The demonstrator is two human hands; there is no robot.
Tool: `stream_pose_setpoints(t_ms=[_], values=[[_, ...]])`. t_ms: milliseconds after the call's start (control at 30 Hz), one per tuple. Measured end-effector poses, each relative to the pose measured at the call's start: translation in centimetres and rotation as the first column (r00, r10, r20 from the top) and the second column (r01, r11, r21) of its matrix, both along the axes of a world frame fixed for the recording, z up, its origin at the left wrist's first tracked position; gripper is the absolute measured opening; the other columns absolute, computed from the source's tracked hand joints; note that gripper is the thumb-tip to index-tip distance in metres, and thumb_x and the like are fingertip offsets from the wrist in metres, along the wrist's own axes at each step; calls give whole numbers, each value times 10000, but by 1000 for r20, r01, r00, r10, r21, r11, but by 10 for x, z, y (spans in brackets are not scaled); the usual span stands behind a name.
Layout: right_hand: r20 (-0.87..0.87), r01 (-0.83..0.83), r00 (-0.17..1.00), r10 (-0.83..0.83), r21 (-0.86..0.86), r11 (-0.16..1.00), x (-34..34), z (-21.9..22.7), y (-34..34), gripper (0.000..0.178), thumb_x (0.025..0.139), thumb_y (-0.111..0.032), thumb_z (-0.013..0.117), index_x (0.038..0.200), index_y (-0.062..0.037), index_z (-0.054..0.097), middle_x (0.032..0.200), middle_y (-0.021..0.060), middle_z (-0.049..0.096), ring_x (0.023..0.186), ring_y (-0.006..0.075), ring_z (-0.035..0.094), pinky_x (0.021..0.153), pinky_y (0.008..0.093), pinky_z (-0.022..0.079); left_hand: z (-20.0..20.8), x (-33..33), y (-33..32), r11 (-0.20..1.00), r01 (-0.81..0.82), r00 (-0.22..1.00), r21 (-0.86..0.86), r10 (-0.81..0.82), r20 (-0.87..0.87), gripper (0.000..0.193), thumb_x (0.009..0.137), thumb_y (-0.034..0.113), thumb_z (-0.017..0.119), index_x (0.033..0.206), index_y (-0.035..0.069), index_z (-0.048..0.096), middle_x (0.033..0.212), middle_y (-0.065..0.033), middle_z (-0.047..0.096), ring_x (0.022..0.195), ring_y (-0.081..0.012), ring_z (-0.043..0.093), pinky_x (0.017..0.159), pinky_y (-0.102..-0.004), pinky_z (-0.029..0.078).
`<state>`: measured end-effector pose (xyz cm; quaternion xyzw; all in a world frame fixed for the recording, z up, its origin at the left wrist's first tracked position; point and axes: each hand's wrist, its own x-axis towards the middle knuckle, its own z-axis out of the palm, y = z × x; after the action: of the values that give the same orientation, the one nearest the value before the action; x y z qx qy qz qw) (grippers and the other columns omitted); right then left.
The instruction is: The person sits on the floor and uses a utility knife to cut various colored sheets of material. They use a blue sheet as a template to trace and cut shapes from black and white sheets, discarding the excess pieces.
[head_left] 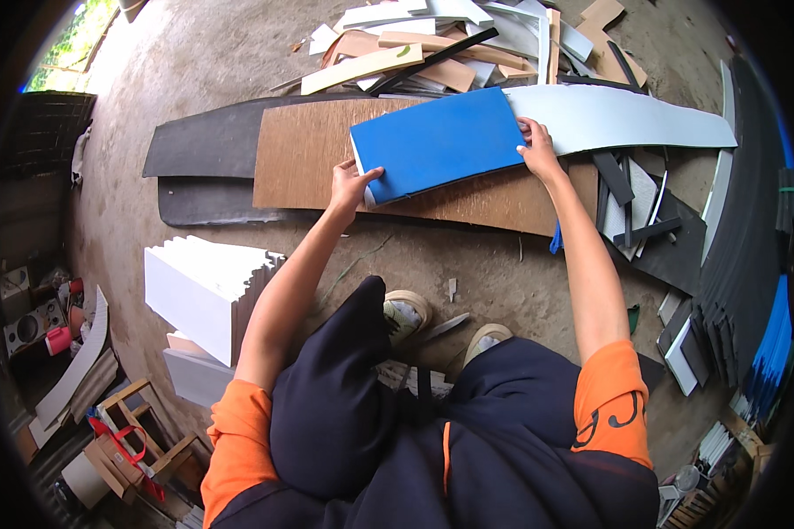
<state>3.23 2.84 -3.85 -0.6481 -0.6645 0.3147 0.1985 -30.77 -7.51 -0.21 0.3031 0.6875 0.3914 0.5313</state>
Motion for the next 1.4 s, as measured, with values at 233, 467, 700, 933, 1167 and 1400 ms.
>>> stream_pose_setpoints(t_ms=[233, 467, 700, 933, 1167, 1400], values=[[20, 20, 1000, -21, 29, 999, -9, 7, -8, 556, 679, 35, 593, 1181, -147, 440, 1019, 77, 453, 922, 216, 457, 840, 332, 402, -6, -4, 3, 999, 40, 978, -27, -44, -205, 694, 654, 181, 746, 1170, -88, 366, 984, -189, 583, 879, -205, 589, 757, -305, 479], [15, -88, 996, 89, -56, 995, -53, 9, -18, 559, 718, -106, 624, 1210, -167, 367, 1063, 90, 453, 1032, 261, 433, 897, 391, 346, 2, -60, 4, 998, 23, 942, -67, -44, -332, 671, 643, 211, 748, 1151, -78, 417, 1016, -190, 581, 925, -219, 578, 814, -316, 453], [-13, -43, 999, 43, -53, 998, -57, 17, -20, 498, 709, -112, 636, 1141, -104, 389, 1019, 87, 495, 990, 262, 466, 867, 380, 368, 9, -61, 5, 983, 87, 747, -164, -174, -641, 664, 591, 319, 774, 1063, -49, 486, 974, -180, 588, 907, -258, 583, 788, -331, 461], [84, 195, 974, -209, 147, 970, -3, 41, -45, 288, 712, -89, 608, 959, -61, 463, 875, 108, 502, 928, 288, 487, 794, 404, 400, 52, -17, 18, 972, 69, 252, -224, -235, -939, 678, 580, 284, 775, 1063, 22, 376, 1084, -171, 373, 998, -332, 461, 785, -421, 436], [489, 255, 858, -159, -135, 957, 51, 59, -96, 596, 700, -261, 680, 1111, -1, 337, 1091, 233, 427, 1025, 397, 452, 781, 471, 442, 53, 71, 54, 766, 642, 249, -31, -246, -937, 809, 600, 410, 739, 1202, 45, 341, 1222, -174, 300, 1184, -350, 263, 939, -499, 279], [330, 144, 935, -127, -25, 989, 56, 43, -114, 468, 711, -175, 665, 1042, -21, 373, 998, 220, 471, 921, 368, 503, 790, 406, 424, 16, 115, 80, 569, 764, 40, -303, -511, -859, 1097, 616, 662, 587, 1373, 86, 41, 1420, -158, -71, 1297, -364, -105, 952, -650, -1]])
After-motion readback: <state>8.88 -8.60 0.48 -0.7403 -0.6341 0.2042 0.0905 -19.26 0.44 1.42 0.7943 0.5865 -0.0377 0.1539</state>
